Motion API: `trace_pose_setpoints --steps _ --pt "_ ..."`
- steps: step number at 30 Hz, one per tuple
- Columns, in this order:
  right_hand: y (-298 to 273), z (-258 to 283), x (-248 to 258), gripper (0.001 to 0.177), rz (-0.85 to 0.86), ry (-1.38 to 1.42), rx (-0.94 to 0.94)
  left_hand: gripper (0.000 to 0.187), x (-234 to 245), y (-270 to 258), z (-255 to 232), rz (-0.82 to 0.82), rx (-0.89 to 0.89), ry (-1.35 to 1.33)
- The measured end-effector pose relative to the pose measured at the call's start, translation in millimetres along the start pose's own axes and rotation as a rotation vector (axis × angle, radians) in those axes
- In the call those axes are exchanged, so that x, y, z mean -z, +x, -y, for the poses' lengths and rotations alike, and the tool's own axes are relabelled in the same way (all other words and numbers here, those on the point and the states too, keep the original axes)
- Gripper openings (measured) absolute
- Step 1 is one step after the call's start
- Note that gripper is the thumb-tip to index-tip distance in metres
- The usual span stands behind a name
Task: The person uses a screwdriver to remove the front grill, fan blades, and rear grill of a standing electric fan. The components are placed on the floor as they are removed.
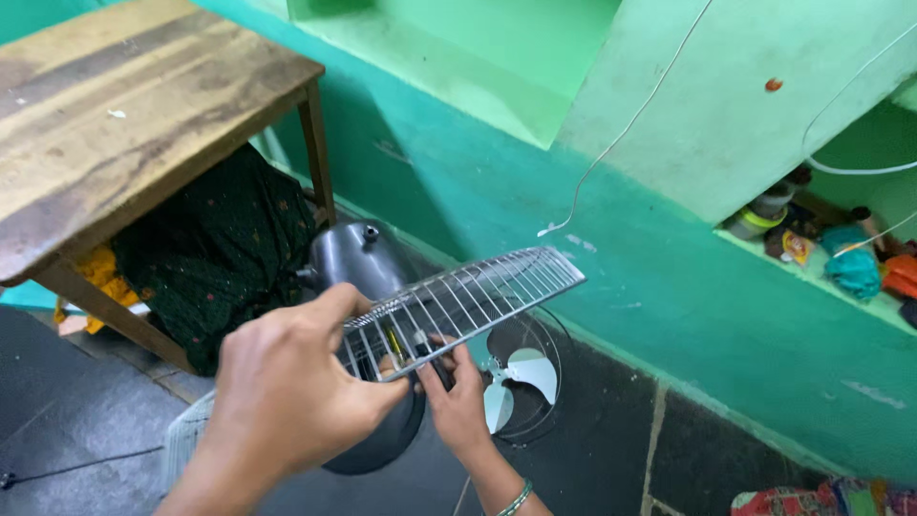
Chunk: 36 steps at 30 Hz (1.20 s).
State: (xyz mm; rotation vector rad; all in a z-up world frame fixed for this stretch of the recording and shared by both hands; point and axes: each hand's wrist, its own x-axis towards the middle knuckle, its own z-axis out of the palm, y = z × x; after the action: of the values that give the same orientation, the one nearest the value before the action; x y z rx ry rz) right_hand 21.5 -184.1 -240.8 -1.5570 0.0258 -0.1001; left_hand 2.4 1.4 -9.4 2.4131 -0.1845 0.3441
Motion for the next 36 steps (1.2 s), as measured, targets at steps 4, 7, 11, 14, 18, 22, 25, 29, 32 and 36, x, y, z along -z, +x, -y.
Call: trace_pose_setpoints --steps 4,7,11,14,18,22,25,29,32,36 --pt "7 -31 12 0.032 -0.071 0.177 -0.112 0.051 -3 -2 3 0.063 0.114 0.058" --pt "13 -44 25 0.032 -0.079 0.206 -0.197 0.05 -6 -2 3 0.056 0.131 0.088" --pt "22 -50 33 0.026 -0.055 0.187 -0.247 0.051 -11 -4 2 0.056 0.174 0.159" --pt "28 -47 35 0.021 -0.011 0.218 -0.255 0.053 -14 -5 1 0.041 0.184 0.178" --pt "31 -43 36 0.022 0.033 0.265 -0.263 0.053 -17 -6 2 0.038 0.183 0.185" --pt "33 -45 34 0.022 0.045 0.325 -0.256 0.056 -17 -8 6 0.057 0.208 0.211" --pt "33 -50 32 0.021 0.031 0.33 -0.267 0.057 -17 -9 7 0.049 0.197 0.212" --pt "32 -52 28 0.022 -0.013 0.286 -0.231 0.054 -16 -9 7 0.024 0.133 0.171" --pt "31 -44 22 0.027 -0.06 0.124 -0.105 0.055 -14 -6 6 0.063 0.156 0.172" --pt "23 -25 18 0.028 -0.129 -0.392 0.119 0.056 -11 -4 5 0.144 0.241 0.225"
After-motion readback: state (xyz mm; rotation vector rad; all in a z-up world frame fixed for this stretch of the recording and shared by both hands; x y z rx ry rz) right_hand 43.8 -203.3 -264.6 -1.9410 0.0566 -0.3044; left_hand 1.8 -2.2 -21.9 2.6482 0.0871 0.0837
